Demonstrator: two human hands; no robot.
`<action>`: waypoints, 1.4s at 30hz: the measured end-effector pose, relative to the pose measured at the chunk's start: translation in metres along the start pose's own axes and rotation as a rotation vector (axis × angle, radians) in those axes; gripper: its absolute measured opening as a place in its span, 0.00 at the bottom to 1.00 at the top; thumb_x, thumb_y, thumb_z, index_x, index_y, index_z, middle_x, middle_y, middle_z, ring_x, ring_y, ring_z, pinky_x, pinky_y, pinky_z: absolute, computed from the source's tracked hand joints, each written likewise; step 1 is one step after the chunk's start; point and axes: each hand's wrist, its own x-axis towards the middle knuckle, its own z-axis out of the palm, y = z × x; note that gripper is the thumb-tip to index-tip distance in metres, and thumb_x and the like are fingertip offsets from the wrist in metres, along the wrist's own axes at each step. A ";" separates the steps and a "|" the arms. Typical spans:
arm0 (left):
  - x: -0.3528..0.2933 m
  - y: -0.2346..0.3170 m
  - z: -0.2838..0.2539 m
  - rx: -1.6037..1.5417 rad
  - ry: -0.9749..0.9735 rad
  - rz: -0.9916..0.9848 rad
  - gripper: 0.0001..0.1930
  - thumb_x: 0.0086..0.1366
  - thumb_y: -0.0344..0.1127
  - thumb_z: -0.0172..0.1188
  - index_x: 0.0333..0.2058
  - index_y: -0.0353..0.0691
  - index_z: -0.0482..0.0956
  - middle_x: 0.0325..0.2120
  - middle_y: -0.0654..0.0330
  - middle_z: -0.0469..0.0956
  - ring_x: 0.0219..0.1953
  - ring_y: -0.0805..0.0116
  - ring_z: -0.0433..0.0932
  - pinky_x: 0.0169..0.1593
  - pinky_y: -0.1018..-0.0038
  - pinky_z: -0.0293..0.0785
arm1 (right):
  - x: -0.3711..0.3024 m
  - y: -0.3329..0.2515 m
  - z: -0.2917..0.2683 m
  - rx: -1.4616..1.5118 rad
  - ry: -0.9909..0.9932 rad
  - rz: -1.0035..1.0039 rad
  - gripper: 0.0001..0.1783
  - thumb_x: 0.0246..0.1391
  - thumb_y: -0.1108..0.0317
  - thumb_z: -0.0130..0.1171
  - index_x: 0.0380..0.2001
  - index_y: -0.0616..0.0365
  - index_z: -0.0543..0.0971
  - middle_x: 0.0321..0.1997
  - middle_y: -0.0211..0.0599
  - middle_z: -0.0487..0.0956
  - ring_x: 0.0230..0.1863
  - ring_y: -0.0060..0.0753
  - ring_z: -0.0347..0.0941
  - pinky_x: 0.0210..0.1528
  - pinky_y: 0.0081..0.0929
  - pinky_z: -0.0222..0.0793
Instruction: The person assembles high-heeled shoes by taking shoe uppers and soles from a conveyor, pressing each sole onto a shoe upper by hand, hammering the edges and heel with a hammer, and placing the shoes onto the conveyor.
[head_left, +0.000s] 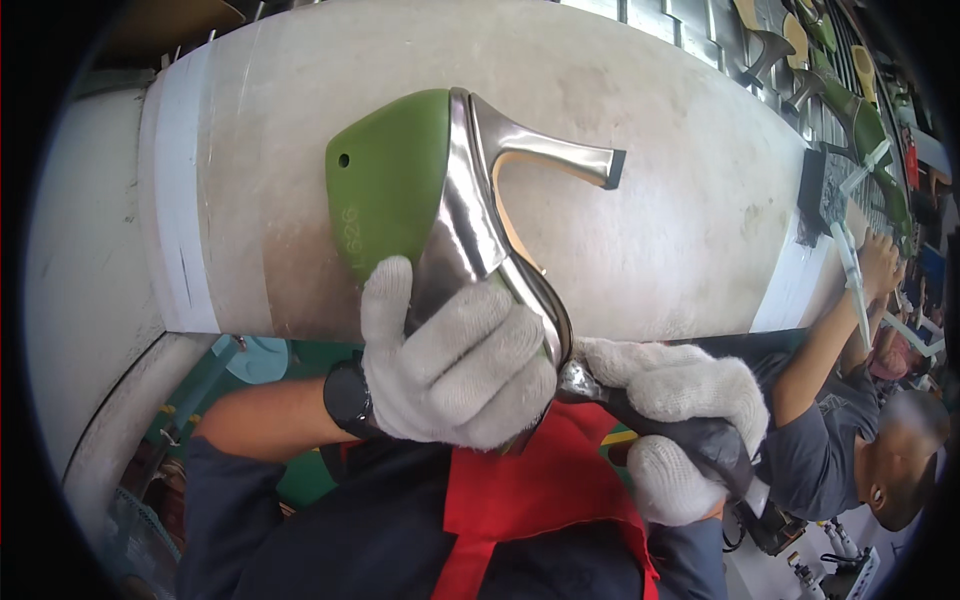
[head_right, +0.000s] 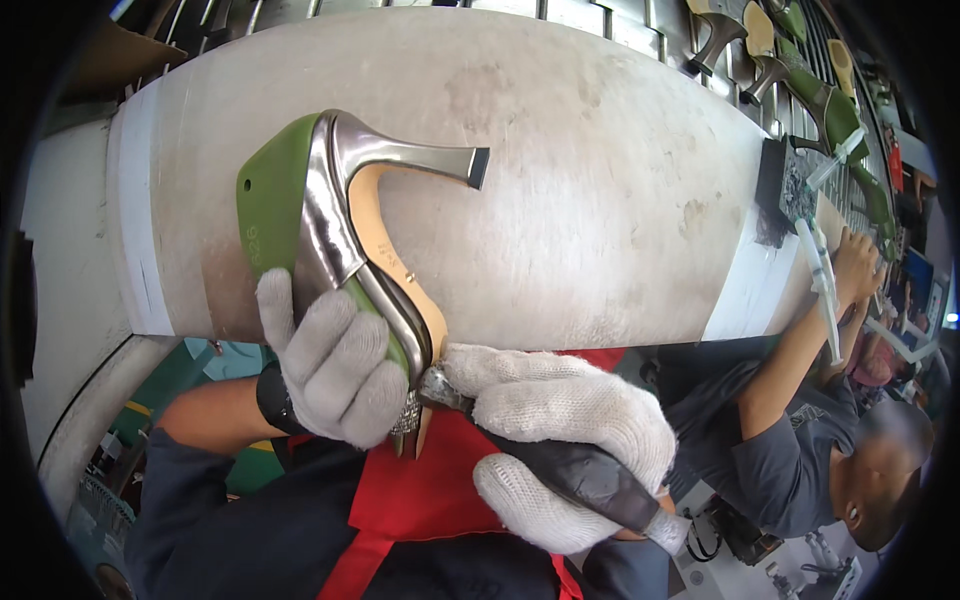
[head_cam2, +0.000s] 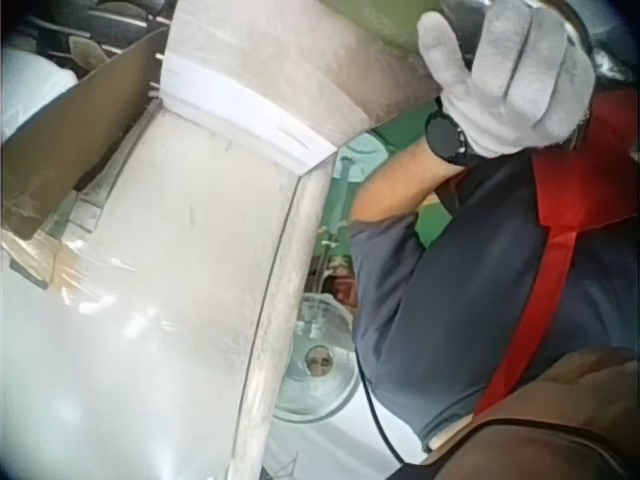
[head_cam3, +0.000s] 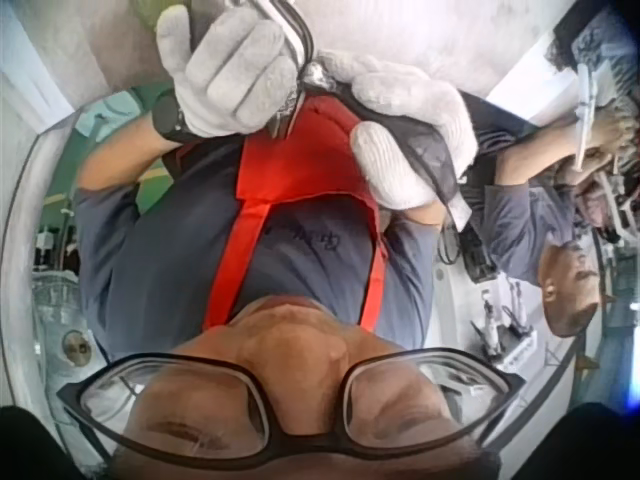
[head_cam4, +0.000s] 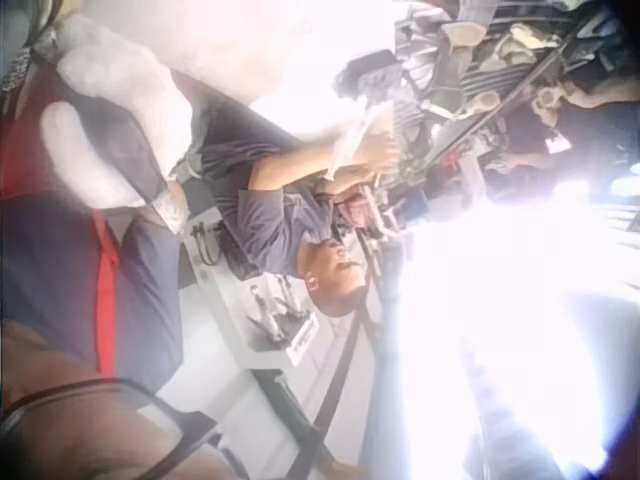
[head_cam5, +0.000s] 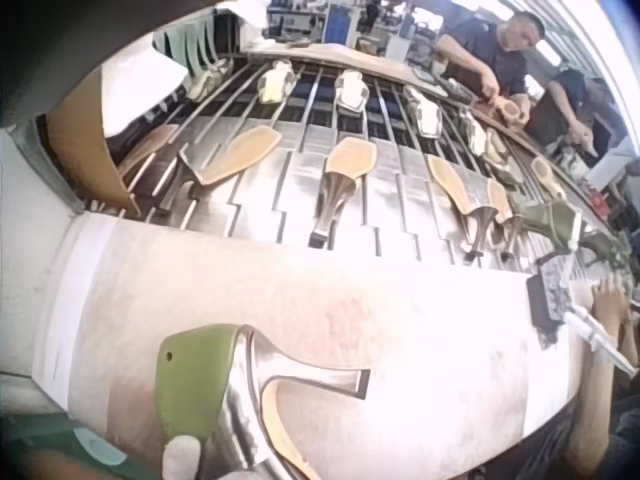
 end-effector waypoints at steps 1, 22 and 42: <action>-0.001 0.001 0.002 0.003 0.020 -0.012 0.20 0.64 0.31 0.70 0.50 0.54 0.73 0.50 0.66 0.77 0.48 0.66 0.85 0.74 0.28 0.58 | 0.006 -0.004 0.000 -0.001 -0.003 0.008 0.19 0.55 0.80 0.72 0.50 0.69 0.81 0.54 0.74 0.84 0.55 0.61 0.87 0.58 0.52 0.84; 0.022 0.002 0.018 -0.100 0.127 -0.016 0.08 0.65 0.39 0.67 0.26 0.55 0.78 0.35 0.78 0.82 0.42 0.82 0.79 0.36 0.61 0.57 | 0.140 -0.046 -0.009 -0.134 -0.072 0.716 0.20 0.51 0.68 0.73 0.42 0.74 0.81 0.45 0.66 0.88 0.35 0.49 0.89 0.37 0.35 0.88; 0.031 0.000 0.000 -0.079 -0.069 0.016 0.06 0.62 0.37 0.67 0.26 0.55 0.81 0.35 0.75 0.85 0.44 0.75 0.87 0.51 0.45 0.65 | 0.165 -0.054 -0.007 -0.802 -0.451 0.314 0.24 0.58 0.74 0.62 0.57 0.45 0.88 0.43 0.33 0.88 0.28 0.29 0.82 0.32 0.30 0.80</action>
